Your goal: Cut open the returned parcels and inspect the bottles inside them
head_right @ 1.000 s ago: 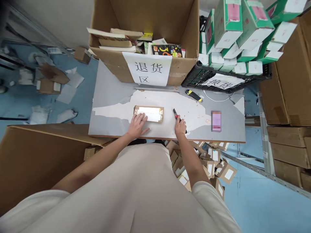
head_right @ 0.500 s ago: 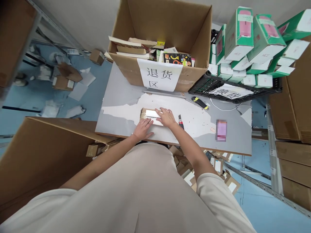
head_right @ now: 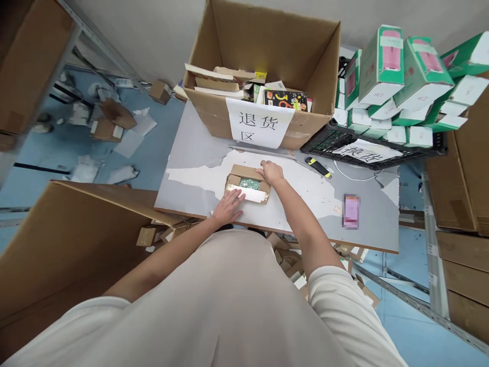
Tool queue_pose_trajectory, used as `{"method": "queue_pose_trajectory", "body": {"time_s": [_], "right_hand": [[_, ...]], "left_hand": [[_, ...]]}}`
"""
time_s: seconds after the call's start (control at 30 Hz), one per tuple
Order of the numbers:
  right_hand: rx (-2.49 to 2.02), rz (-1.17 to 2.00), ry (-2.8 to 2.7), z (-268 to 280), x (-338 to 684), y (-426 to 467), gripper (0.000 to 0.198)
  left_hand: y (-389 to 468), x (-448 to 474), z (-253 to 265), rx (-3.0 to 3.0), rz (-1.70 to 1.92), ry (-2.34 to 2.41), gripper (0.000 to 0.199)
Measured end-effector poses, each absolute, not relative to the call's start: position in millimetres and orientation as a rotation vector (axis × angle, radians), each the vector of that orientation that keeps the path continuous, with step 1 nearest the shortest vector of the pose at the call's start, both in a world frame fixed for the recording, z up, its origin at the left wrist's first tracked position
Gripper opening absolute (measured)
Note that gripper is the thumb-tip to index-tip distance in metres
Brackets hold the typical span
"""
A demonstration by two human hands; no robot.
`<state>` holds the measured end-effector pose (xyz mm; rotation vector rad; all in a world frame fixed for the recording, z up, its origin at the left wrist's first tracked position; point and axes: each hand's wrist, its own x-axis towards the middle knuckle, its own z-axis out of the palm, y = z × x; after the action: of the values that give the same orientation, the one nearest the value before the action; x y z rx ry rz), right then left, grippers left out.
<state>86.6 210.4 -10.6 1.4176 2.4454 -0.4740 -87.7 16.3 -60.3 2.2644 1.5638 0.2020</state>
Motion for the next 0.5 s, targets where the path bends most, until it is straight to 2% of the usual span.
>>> {"method": "queue_pose_trajectory", "body": {"time_s": [0.1, 0.23, 0.3, 0.37, 0.43, 0.5], "right_hand": [[1.387, -0.353, 2.690, -13, 93, 185, 0.037], [1.037, -0.412, 2.789, -4, 106, 139, 0.035], [1.054, -0.435, 2.695, 1, 108, 125, 0.038], [1.161, -0.425, 2.585, 1, 106, 117, 0.039], [1.202, -0.414, 2.529, -4, 104, 109, 0.030], [1.168, -0.382, 2.545, -11, 104, 96, 0.030]], "left_hand": [[37, -104, -50, 2.229, 0.233, 1.632, 0.069], [81, -142, -44, 2.275, 0.212, 1.539, 0.101], [100, -157, -48, 2.310, 0.167, 1.394, 0.111], [110, -165, -56, 2.302, 0.156, 1.310, 0.113], [113, -165, -65, 2.278, 0.193, 1.310, 0.110], [111, -161, -72, 2.260, 0.233, 1.343, 0.104]]}}
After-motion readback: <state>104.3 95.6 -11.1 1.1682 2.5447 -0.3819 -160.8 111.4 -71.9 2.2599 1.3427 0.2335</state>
